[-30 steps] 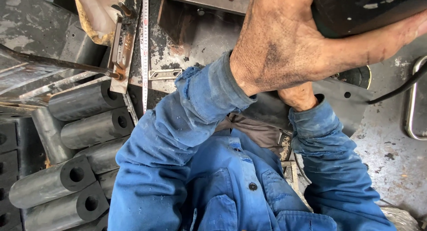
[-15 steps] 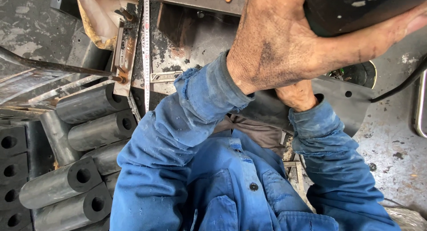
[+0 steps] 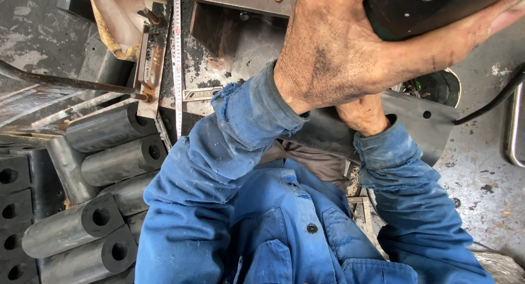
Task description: Measure and process rubber/plastic components using industrial machinery and tools.
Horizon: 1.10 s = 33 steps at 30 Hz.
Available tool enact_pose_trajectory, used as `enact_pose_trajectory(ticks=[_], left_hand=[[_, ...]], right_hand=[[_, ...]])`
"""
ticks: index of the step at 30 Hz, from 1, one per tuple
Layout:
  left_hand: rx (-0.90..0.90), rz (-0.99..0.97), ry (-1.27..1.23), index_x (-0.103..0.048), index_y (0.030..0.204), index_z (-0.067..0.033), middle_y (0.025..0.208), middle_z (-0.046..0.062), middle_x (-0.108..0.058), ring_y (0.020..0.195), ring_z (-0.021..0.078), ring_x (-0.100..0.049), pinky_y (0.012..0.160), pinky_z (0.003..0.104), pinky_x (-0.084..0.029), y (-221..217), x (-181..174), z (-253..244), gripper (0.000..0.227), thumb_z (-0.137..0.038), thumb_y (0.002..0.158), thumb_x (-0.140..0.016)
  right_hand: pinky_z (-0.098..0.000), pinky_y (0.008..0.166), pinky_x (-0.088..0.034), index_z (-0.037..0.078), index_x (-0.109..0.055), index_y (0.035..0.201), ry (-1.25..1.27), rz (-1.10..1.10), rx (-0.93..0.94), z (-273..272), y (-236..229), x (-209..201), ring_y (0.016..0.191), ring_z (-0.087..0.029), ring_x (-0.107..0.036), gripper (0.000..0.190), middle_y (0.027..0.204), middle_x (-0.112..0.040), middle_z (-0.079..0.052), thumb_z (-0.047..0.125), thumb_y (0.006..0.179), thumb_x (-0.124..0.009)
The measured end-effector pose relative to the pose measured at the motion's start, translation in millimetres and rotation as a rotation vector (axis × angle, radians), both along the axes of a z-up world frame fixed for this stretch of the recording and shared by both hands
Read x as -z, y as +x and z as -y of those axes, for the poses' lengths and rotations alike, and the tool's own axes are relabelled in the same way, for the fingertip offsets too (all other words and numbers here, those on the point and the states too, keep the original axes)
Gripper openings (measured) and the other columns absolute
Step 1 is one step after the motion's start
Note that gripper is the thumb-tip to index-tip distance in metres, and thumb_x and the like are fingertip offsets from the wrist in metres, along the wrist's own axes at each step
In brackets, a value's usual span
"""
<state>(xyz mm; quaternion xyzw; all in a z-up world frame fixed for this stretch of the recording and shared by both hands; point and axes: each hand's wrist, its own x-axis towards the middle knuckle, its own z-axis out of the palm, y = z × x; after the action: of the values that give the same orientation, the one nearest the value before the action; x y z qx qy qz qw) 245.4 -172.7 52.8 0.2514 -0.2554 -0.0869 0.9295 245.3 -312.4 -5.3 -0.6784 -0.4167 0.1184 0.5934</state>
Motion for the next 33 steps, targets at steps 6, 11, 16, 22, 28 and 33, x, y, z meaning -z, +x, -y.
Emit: enact_pose_trajectory(ticks=[6,11,16,22,28,33], left_hand=[[-0.173,0.270,0.081,-0.031,0.162,-0.0112,0.167,0.010,-0.032,0.145,0.0175,-0.040,0.118,0.031,-0.046,17,-10,-2,0.071,-0.050,0.108,-0.055],[-1.033,0.085,0.870,-0.046,0.155,-0.0129,0.155,0.007,-0.056,0.133,0.0106,-0.059,0.108,0.024,-0.053,12,16,24,0.069,-0.056,0.104,-0.065],[-1.032,0.468,0.953,-0.049,0.142,-0.0133,0.131,0.004,-0.065,0.117,0.0105,-0.070,0.096,0.025,-0.058,-3,-111,22,0.065,-0.049,0.099,-0.082],[-1.007,0.421,0.916,-0.064,0.123,-0.0145,0.107,0.001,-0.075,0.088,0.0105,-0.075,0.078,0.026,-0.064,32,-99,118,0.060,-0.053,0.082,-0.087],[-1.007,0.595,0.760,-0.054,0.129,-0.0156,0.114,0.004,-0.067,0.101,0.0162,-0.072,0.084,0.027,-0.061,48,-91,167,0.063,-0.055,0.089,-0.084],[-0.782,0.608,0.764,-0.058,0.124,-0.0119,0.103,0.004,-0.070,0.091,0.0152,-0.075,0.081,0.030,-0.062,66,-63,178,0.068,-0.057,0.083,-0.088]], right_hand=[[-0.0450,0.125,-0.041,-0.001,-0.044,0.154,-0.002,0.066,0.016,-3,-1,-4,0.145,-0.030,-0.051,0.057,0.155,-0.052,-0.019,0.018,0.105,-0.068],[-0.0467,0.129,-0.036,0.002,-0.037,0.159,0.046,0.068,0.042,-1,2,5,0.151,-0.031,-0.045,0.057,0.161,-0.046,-0.018,0.021,0.112,-0.064],[-0.0460,0.129,-0.036,0.004,-0.039,0.159,0.109,0.064,0.179,33,12,2,0.150,-0.029,-0.045,0.058,0.162,-0.046,-0.015,0.021,0.111,-0.066],[-0.0452,0.129,-0.036,0.005,-0.042,0.160,0.113,0.037,0.445,127,6,12,0.149,-0.027,-0.046,0.059,0.165,-0.047,-0.012,0.020,0.110,-0.069],[-0.0431,0.128,-0.038,0.003,-0.043,0.159,0.359,-0.201,0.522,182,1,54,0.147,-0.026,-0.047,0.062,0.163,-0.047,-0.012,0.015,0.107,-0.074],[-0.0430,0.131,-0.030,0.004,-0.046,0.161,-0.038,0.071,0.675,196,2,88,0.153,-0.028,-0.042,0.054,0.169,-0.045,-0.014,0.017,0.111,-0.061]])
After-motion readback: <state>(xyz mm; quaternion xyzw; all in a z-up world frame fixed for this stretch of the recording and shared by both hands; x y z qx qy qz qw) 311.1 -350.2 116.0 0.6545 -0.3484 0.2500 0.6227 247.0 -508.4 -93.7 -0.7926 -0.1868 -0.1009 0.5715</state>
